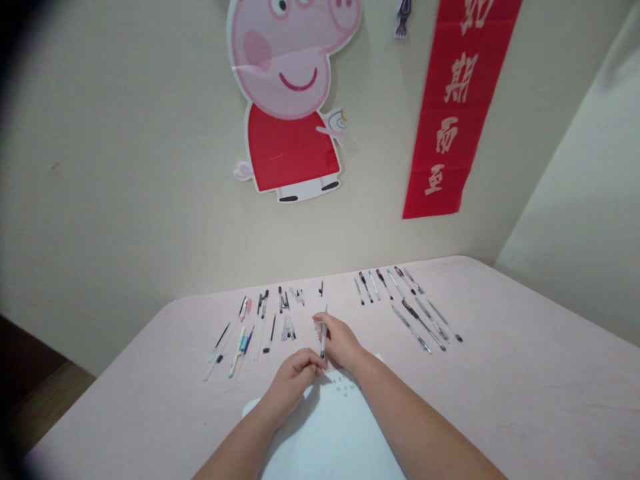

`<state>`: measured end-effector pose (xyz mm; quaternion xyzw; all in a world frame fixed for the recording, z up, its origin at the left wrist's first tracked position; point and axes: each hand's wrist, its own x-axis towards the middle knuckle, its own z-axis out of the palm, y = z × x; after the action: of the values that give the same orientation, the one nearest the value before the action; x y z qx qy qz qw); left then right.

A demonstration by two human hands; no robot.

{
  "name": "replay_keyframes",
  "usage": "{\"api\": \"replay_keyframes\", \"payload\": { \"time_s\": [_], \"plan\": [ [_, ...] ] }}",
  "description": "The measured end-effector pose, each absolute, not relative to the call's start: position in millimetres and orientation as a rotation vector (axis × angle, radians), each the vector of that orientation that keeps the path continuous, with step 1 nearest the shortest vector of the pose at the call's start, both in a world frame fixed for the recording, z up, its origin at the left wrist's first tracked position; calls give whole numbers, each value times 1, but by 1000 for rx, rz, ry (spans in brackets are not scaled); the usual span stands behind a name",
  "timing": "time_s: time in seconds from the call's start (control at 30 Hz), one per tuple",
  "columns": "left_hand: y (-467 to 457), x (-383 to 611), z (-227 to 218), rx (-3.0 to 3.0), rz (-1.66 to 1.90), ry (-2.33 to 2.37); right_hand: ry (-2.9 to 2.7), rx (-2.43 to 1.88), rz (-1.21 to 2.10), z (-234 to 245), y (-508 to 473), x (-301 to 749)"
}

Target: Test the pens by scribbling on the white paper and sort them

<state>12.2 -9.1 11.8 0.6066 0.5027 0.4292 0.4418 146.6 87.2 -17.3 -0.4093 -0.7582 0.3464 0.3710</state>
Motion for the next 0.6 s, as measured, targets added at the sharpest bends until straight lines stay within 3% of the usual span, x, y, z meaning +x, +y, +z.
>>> {"api": "replay_keyframes", "payload": {
  "time_s": [0.6],
  "plan": [
    [-2, 10, -3, 1190, 1286, 1364, -1960, -1072, 830, -11, 85, 149]
  ]
}}
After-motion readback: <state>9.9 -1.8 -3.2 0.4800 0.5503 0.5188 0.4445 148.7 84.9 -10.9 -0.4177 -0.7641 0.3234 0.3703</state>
